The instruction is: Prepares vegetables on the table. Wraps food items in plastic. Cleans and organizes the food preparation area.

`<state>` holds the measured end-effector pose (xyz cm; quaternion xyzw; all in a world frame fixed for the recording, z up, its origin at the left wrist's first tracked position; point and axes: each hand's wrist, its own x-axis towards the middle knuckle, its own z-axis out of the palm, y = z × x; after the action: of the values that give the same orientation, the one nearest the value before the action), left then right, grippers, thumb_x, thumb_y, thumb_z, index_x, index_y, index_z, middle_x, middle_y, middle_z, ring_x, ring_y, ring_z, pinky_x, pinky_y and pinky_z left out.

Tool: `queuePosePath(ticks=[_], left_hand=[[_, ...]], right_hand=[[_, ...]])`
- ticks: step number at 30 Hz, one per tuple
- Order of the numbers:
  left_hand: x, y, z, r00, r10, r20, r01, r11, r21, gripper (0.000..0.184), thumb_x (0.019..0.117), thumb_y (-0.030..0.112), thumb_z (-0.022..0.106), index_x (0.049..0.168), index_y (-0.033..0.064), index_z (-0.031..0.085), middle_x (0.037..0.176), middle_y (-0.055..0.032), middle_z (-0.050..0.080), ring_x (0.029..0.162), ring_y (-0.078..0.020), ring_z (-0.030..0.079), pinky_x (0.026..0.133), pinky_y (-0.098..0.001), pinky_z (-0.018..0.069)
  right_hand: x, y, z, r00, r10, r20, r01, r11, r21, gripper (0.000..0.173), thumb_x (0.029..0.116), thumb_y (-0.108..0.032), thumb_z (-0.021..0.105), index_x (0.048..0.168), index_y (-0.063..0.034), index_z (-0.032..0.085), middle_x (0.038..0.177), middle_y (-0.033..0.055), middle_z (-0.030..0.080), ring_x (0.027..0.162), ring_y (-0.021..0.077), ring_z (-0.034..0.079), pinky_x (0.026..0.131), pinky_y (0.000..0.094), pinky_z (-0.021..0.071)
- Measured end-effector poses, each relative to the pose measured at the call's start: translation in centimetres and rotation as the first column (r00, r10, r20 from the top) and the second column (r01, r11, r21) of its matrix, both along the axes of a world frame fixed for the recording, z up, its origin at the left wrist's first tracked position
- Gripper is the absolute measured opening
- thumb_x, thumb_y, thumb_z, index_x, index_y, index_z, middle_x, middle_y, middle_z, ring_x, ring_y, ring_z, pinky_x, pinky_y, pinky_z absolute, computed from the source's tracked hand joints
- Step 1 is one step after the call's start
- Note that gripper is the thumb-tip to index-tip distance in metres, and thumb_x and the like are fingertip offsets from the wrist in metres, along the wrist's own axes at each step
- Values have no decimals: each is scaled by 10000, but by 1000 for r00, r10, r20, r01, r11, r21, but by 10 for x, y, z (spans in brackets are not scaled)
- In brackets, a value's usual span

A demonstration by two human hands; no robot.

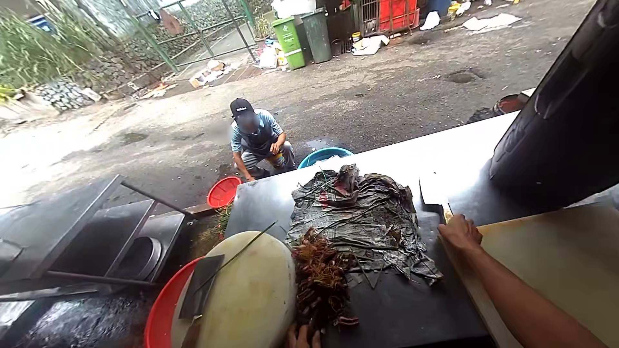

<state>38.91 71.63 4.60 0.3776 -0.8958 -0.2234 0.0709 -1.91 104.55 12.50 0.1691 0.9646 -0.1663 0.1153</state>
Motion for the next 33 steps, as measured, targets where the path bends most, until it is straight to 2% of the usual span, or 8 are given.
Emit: queuePosePath(ticks=[3,8,12,18,22,24,29,33], left_hand=[[-18,11,1,990,28,-137,-10,991,134,251,926,194,689,1040,-29,710,1522,-339,426,1430,-482,411,1169,-571,374],[-70,15,23,943,134,-305,-24,940,340,236,915,144,687,1052,-44,653,1452,-338,460,1350,-433,485,1092,-538,455],[-122,15,43,933,128,-336,-32,960,278,173,897,177,724,1003,48,680,1490,-290,433,1368,-417,465,1067,-526,478],[-223,32,86,985,-126,-114,139,984,111,258,921,233,711,1136,91,720,1510,-246,455,1342,-406,511,1074,-496,491],[-304,30,107,940,-339,21,326,918,228,351,944,278,682,1262,128,692,1531,-179,468,1340,-336,537,1076,-465,501],[-321,18,122,921,-388,-23,381,888,257,357,964,308,660,1276,138,686,1460,-160,540,1286,-308,585,1051,-483,520],[-241,-33,150,945,-295,-144,326,897,299,324,1007,255,578,1302,141,646,1209,-58,691,1073,-198,688,944,-464,578],[-127,-30,107,924,-303,232,179,881,438,849,825,406,837,1502,67,453,1302,-255,625,1068,-400,685,904,-582,574]], right_hand=[[25,-14,5,975,163,-153,-172,984,-48,610,869,-262,751,1358,39,545,1378,354,494,1154,528,594,843,661,540],[143,-85,6,684,688,245,-636,726,-262,819,860,-426,758,1538,-116,420,1397,268,565,1144,478,641,907,678,533],[203,-130,-14,545,825,148,-772,563,-296,1079,776,-394,864,1636,-202,242,1404,289,510,997,460,680,793,616,588],[206,-175,-47,723,678,-132,-678,659,-326,1034,768,-369,845,1614,-114,308,1408,263,526,901,367,723,747,525,620],[147,-200,-52,898,396,-191,-434,724,-536,1056,720,-274,858,1568,12,299,1403,219,582,1230,337,629,1053,508,518],[116,-205,-40,929,346,-134,-357,739,-571,963,747,-252,836,1536,-18,337,1253,172,676,1139,309,680,996,519,552],[81,-164,-18,946,289,-145,-310,684,-660,648,902,-206,733,1488,-104,477,1265,148,676,954,271,741,837,490,635],[110,-108,-18,869,480,-119,-477,752,-455,519,912,-259,685,1387,-78,581,1140,148,702,944,289,713,850,511,593]])
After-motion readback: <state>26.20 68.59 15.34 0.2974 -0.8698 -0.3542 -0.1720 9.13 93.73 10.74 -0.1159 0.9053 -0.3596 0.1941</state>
